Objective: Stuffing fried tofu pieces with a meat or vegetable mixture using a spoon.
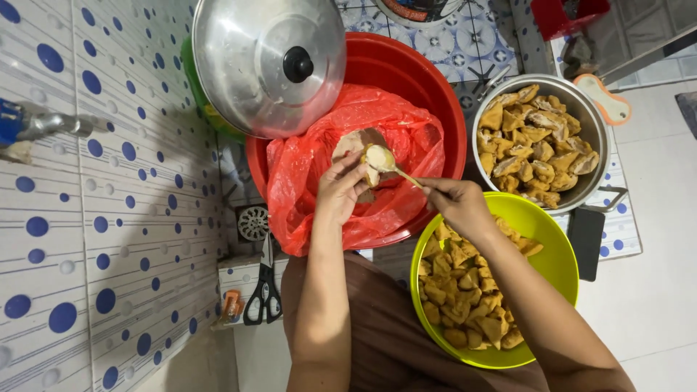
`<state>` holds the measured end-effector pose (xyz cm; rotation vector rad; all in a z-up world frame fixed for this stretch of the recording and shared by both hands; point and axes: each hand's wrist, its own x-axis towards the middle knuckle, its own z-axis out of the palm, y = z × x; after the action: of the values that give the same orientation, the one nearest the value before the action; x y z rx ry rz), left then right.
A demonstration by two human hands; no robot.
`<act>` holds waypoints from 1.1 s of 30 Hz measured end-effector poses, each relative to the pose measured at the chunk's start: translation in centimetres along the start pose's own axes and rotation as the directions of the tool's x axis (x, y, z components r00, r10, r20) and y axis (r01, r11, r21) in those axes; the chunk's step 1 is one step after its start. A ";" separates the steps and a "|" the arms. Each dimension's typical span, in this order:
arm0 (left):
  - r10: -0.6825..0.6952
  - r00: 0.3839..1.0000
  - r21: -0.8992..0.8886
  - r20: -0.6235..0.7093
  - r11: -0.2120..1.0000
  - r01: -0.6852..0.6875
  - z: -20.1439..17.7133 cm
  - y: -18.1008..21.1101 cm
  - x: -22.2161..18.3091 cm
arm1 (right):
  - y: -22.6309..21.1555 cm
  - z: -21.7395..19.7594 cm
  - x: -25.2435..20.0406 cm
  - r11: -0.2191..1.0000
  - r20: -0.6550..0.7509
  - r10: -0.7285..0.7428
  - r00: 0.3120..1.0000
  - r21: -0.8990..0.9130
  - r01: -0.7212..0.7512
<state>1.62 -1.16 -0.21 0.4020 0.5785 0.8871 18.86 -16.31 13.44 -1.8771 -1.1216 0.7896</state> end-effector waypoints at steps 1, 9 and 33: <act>-0.015 1.000 0.013 0.007 1.000 0.015 -0.2 -0.2 0.1 | 0.6 0.5 0.2 1.000 -0.016 -0.030 0.999 0.003 0.030; -0.107 0.994 0.047 0.036 0.993 0.105 0.1 -0.1 -0.3 | 0.5 -1.5 1.2 0.743 -0.144 -0.326 0.934 -0.649 0.160; -0.228 0.964 0.284 -0.140 0.923 0.260 4.3 -0.8 -4.1 | 9.9 -18.2 -25.7 0.835 -0.510 0.545 0.665 0.405 -0.373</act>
<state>2.77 -5.38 3.94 0.5466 0.8469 0.5821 27.04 -48.12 16.61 -1.9852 -0.1017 0.4894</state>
